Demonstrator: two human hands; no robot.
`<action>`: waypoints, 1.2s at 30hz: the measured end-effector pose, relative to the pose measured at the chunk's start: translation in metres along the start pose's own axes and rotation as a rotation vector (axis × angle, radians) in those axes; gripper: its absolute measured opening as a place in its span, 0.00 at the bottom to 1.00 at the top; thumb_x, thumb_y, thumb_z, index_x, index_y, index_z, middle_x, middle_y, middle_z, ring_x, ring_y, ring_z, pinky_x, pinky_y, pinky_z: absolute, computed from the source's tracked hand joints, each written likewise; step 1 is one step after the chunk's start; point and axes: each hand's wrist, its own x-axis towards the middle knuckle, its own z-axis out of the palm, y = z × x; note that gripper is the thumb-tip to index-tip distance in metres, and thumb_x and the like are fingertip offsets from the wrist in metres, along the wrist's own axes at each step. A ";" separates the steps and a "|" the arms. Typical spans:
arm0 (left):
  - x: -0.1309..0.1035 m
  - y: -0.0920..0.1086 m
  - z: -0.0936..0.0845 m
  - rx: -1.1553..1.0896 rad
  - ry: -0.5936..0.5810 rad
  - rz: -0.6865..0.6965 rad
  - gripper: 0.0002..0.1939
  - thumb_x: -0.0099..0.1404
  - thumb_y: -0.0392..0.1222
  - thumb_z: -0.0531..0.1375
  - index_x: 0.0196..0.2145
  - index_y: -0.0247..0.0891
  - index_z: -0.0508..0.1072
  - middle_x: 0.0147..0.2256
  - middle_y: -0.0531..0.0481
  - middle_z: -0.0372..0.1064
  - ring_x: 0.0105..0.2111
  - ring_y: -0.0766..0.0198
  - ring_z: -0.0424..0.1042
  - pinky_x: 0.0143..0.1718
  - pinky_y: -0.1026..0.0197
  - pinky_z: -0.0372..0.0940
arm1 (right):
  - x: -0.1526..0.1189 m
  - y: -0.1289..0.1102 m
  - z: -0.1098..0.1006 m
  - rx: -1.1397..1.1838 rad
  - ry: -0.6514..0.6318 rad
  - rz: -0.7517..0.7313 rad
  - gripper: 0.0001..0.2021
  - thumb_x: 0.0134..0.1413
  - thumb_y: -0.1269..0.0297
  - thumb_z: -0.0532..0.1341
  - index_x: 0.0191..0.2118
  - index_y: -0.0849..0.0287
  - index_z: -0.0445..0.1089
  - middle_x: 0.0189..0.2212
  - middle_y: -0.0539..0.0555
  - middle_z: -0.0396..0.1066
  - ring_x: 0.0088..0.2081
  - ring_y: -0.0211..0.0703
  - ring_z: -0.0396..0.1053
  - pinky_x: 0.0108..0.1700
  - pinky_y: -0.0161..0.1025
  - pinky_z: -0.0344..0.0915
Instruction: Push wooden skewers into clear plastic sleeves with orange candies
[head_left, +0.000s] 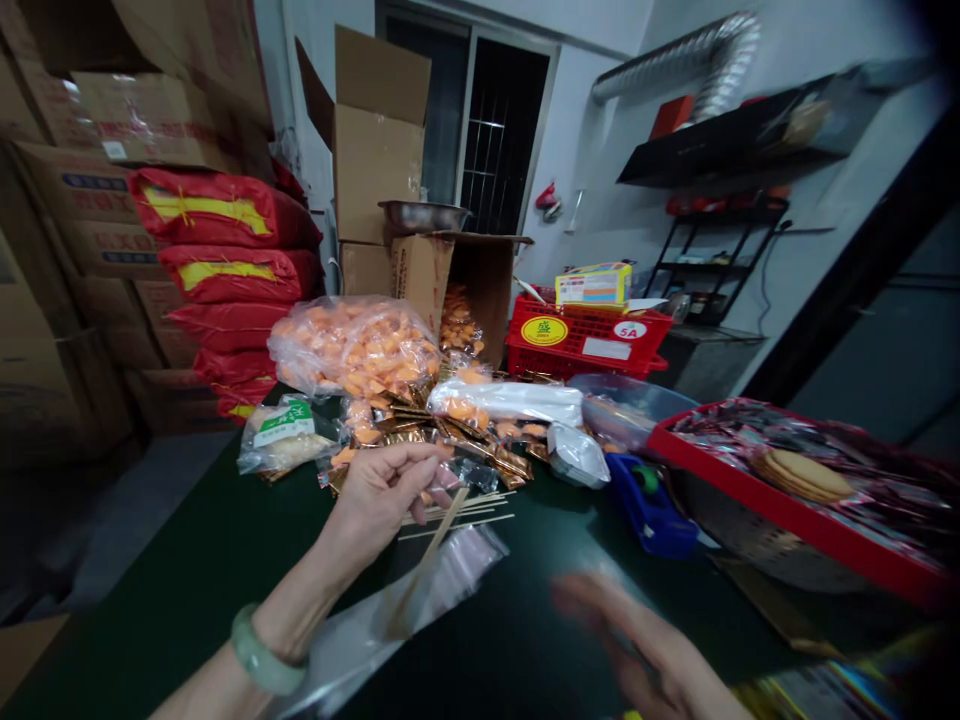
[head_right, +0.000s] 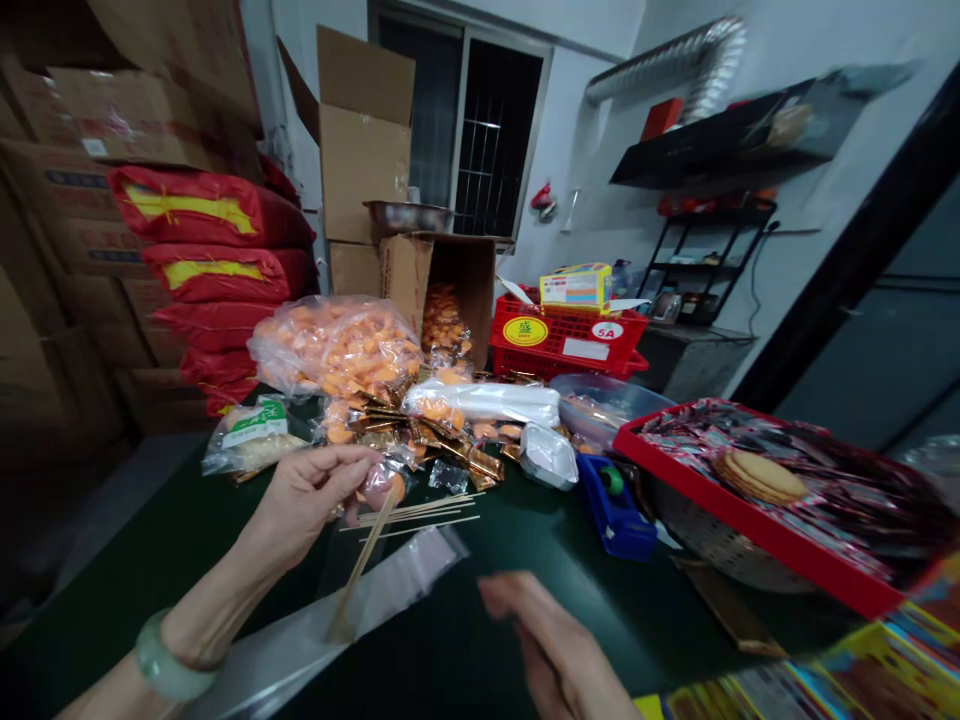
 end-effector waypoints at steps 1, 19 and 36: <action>-0.001 0.000 0.003 -0.003 -0.014 -0.008 0.10 0.55 0.41 0.59 0.33 0.31 0.73 0.23 0.49 0.72 0.20 0.68 0.70 0.15 0.72 0.60 | 0.012 -0.010 0.009 0.077 0.022 -0.068 0.16 0.48 0.56 0.60 0.44 0.54 0.69 0.39 0.57 0.70 0.42 0.48 0.68 0.44 0.41 0.65; -0.010 -0.010 -0.017 -0.011 -0.210 0.012 0.06 0.55 0.38 0.60 0.29 0.34 0.75 0.21 0.51 0.69 0.19 0.71 0.65 0.18 0.71 0.58 | 0.069 -0.044 0.071 0.519 0.033 -0.469 0.07 0.51 0.71 0.58 0.31 0.53 0.72 0.28 0.49 0.67 0.29 0.34 0.65 0.30 0.31 0.62; -0.012 -0.001 -0.029 0.038 -0.418 0.121 0.15 0.60 0.42 0.53 0.34 0.33 0.77 0.35 0.43 0.66 0.27 0.65 0.65 0.29 0.61 0.63 | 0.082 -0.033 0.072 0.651 -0.038 -0.419 0.13 0.54 0.60 0.54 0.29 0.58 0.74 0.31 0.55 0.66 0.35 0.42 0.64 0.37 0.39 0.60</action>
